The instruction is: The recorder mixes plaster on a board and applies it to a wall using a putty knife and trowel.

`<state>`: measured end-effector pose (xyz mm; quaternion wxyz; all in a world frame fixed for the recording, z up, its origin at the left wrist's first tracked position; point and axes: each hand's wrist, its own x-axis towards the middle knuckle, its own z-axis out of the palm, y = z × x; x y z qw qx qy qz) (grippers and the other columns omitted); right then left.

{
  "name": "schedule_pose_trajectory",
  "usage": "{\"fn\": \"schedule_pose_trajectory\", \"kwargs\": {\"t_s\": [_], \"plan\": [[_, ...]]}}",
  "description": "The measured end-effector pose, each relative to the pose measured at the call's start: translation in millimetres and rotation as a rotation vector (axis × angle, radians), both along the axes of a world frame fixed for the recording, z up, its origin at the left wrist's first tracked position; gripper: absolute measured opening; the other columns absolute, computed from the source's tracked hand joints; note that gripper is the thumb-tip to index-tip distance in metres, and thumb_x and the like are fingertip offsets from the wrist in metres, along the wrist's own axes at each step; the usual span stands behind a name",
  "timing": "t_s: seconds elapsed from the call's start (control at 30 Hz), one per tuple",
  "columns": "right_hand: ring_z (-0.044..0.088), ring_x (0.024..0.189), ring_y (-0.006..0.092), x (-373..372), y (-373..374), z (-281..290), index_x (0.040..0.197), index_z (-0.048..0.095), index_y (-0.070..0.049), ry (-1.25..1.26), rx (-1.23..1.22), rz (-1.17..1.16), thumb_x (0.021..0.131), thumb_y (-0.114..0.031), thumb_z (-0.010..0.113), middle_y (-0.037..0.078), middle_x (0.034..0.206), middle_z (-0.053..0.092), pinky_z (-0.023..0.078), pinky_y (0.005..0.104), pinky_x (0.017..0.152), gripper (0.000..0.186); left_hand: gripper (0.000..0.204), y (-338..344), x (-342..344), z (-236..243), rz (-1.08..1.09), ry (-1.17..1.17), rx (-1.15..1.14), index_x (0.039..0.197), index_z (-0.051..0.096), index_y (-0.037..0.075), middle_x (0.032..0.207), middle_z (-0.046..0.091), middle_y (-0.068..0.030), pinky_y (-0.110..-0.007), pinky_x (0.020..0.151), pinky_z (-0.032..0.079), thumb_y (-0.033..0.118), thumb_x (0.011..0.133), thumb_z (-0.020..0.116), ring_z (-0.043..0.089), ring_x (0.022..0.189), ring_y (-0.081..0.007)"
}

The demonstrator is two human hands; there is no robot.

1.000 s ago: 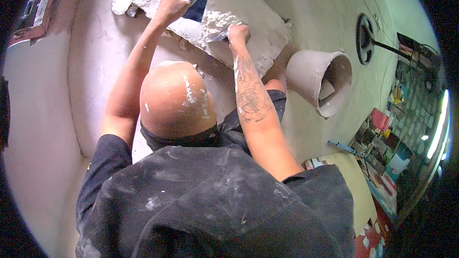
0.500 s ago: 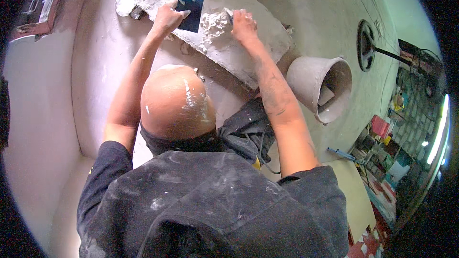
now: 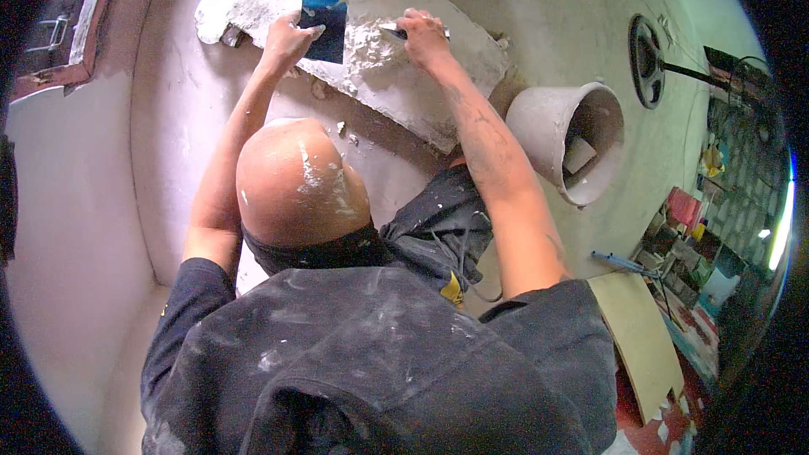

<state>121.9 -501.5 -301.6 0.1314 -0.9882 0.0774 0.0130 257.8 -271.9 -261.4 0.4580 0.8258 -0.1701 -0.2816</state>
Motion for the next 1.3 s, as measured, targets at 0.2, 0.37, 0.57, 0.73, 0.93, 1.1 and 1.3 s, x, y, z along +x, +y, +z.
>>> {"fn": "schedule_pose_trajectory", "kwargs": {"t_s": [0.2, 0.37, 0.57, 0.73, 0.93, 1.1, 1.3], "plan": [[0.056, 0.097, 0.0277, -13.9, 14.3, -16.2, 0.085, 0.065, -0.01, 0.109, -0.155, 0.099, 0.071, 0.002, 0.052, 0.006, 0.092, 0.058, 0.046, 0.0417, 0.081, 0.023, 0.031, -1.4, -0.4, -6.3, -0.011, -0.04, 0.026, 0.102, 0.066, 0.003, 0.092, 0.068, -0.0187, -0.034, 0.079, 0.049, 0.018, 0.075, 0.067, 0.066, 0.087, -0.0283], [0.058, 0.091, 0.0293, 8.8, -19.8, -3.0, 0.082, 0.065, -0.009, 0.187, 0.032, 0.056, 0.07, 0.003, 0.052, 0.009, 0.087, 0.058, 0.047, 0.0414, 0.076, 0.022, 0.028, -4.7, -4.5, -0.1, 0.003, -0.012, -0.026, 0.1, 0.066, 0.0, 0.087, 0.069, -0.0138, -0.031, 0.073, 0.05, 0.014, 0.075, 0.067, 0.065, 0.078, -0.0181], [0.058, 0.091, 0.0301, 24.3, -4.0, -9.8, 0.08, 0.064, -0.007, 0.036, 0.071, -0.047, 0.068, 0.003, 0.054, 0.011, 0.087, 0.058, 0.048, 0.0422, 0.075, 0.019, 0.031, -7.3, -8.4, -14.2, -0.011, 0.004, -0.027, 0.103, 0.066, 0.001, 0.09, 0.069, -0.0133, -0.03, 0.074, 0.05, 0.016, 0.075, 0.068, 0.065, 0.078, -0.0193], [0.057, 0.095, 0.0322, -8.7, 7.0, -15.6, 0.079, 0.063, -0.006, 0.129, -0.025, 0.088, 0.066, 0.002, 0.054, 0.011, 0.09, 0.058, 0.048, 0.041, 0.078, 0.018, 0.033, -0.3, -10.8, -4.1, 0.033, -0.017, 0.019, 0.104, 0.065, 0.002, 0.092, 0.069, -0.0141, -0.031, 0.076, 0.05, 0.018, 0.075, 0.069, 0.066, 0.08, -0.0196], [0.062, 0.085, 0.0289, -27.5, -25.8, -4.6, 0.094, 0.062, -0.004, 0.012, 0.105, -0.148, 0.065, 0.0, 0.056, 0.011, 0.088, 0.063, 0.048, 0.037, 0.074, 0.03, 0.032, -5.1, -6.0, -17.2, 0.05, 0.017, -0.062, 0.099, 0.067, 0.004, 0.091, 0.068, -0.0175, -0.035, 0.077, 0.05, 0.022, 0.073, 0.069, 0.066, 0.085, -0.0281], [0.058, 0.062, 0.0172, -67.5, -0.4, -3.3, 0.091, 0.06, 0.004, 0.03, 0.921, -0.994, 0.061, 0.009, 0.057, 0.008, 0.072, 0.059, 0.049, 0.0332, 0.06, 0.031, 0.031, 5.8, -5.1, -28.0, 0.089, 0.025, -0.073, 0.099, 0.068, 0.005, 0.09, 0.068, -0.017, -0.035, 0.078, 0.05, 0.022, 0.074, 0.067, 0.066, 0.084, -0.0272], [0.062, 0.067, 0.0277, -89.3, 38.3, -34.1, 0.091, 0.056, 0.003, -0.027, 1.222, -1.317, 0.075, 0.003, 0.056, 0.012, 0.079, 0.06, 0.056, 0.0449, 0.063, 0.016, 0.031, -5.7, -2.9, -16.8, 0.085, 0.035, -0.089, 0.1, 0.067, 0.006, 0.087, 0.069, -0.0156, -0.035, 0.076, 0.05, 0.023, 0.075, 0.067, 0.066, 0.08, -0.0255]]}}
